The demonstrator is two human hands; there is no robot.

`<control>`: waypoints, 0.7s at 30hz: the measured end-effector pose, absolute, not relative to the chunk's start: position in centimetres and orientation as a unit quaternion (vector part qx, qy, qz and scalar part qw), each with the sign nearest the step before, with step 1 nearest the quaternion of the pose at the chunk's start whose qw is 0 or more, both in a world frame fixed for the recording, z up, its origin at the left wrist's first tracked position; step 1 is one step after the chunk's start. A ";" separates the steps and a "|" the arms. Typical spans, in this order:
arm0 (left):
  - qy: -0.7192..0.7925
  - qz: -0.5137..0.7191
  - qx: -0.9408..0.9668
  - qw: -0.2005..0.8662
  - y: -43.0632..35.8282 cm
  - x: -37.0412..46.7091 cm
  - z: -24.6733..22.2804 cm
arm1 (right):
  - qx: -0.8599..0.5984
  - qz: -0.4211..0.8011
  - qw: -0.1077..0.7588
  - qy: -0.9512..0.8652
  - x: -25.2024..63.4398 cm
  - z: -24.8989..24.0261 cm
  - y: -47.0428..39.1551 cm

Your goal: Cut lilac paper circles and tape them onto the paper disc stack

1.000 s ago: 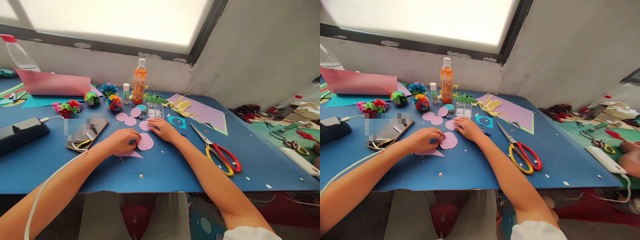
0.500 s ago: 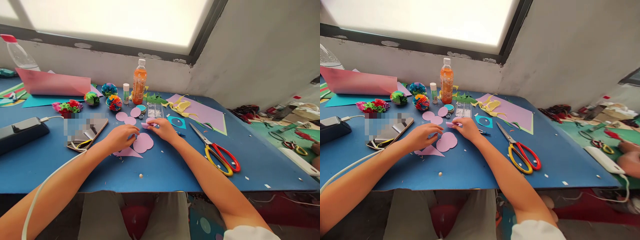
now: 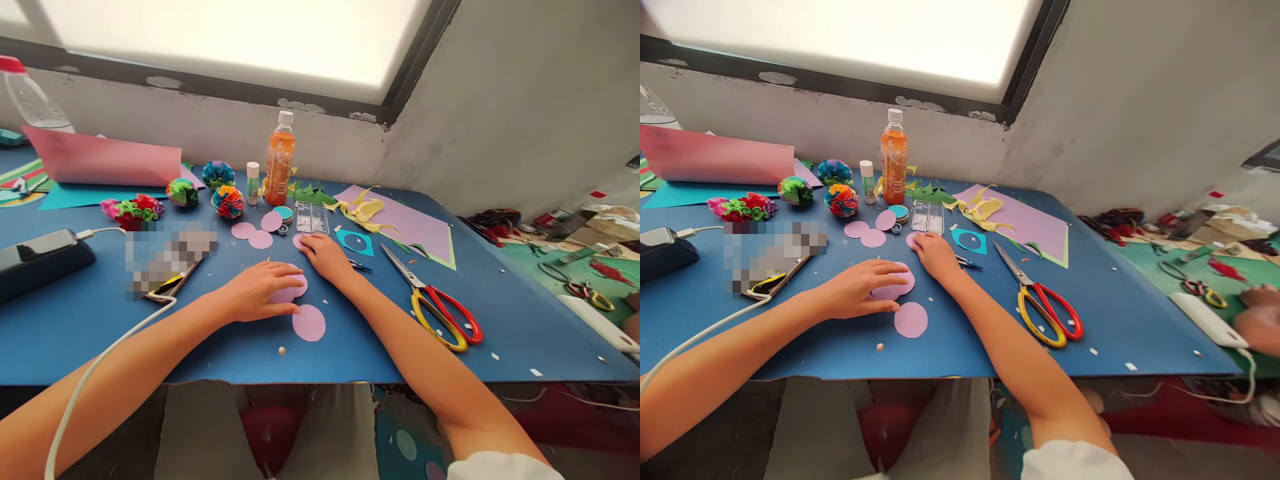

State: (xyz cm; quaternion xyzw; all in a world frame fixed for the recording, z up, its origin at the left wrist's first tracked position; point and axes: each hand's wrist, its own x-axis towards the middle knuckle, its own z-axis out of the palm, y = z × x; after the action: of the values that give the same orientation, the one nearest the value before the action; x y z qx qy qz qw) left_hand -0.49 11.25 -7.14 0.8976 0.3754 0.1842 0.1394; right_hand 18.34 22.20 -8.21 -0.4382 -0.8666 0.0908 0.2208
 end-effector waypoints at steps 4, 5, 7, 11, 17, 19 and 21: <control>0.301 0.162 0.923 0.174 10.1 1.0 -7.5 | -0.454 0.075 0.204 -0.864 17.9 -8.2 22.1; 0.290 0.159 0.925 0.187 9.9 1.3 -7.7 | -0.455 0.072 0.206 -0.863 17.9 -7.9 22.0; 0.280 0.160 0.924 0.207 9.7 1.8 -7.9 | -0.448 0.076 0.211 -0.865 18.0 -7.2 21.5; 0.280 0.165 0.923 0.204 9.5 2.3 -8.0 | -0.357 0.132 0.168 -0.909 17.9 -5.7 19.9; 0.330 0.181 0.900 0.220 8.2 2.8 -8.4 | -0.275 0.170 0.085 -0.943 19.3 -3.3 18.6; 0.349 0.191 0.888 0.231 7.8 2.9 -8.7 | -0.369 0.140 0.116 -0.911 21.3 -2.5 19.2; 0.359 0.193 0.881 0.239 7.4 3.0 -8.9 | -0.467 0.108 0.119 -0.870 23.7 -2.1 19.8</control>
State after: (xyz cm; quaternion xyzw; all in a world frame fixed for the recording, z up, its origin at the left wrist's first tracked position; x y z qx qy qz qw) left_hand 2.95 7.42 -8.92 0.8814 0.3592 0.1928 0.2386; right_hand 23.66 19.81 -2.12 -0.4670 -0.8695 0.1079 0.1189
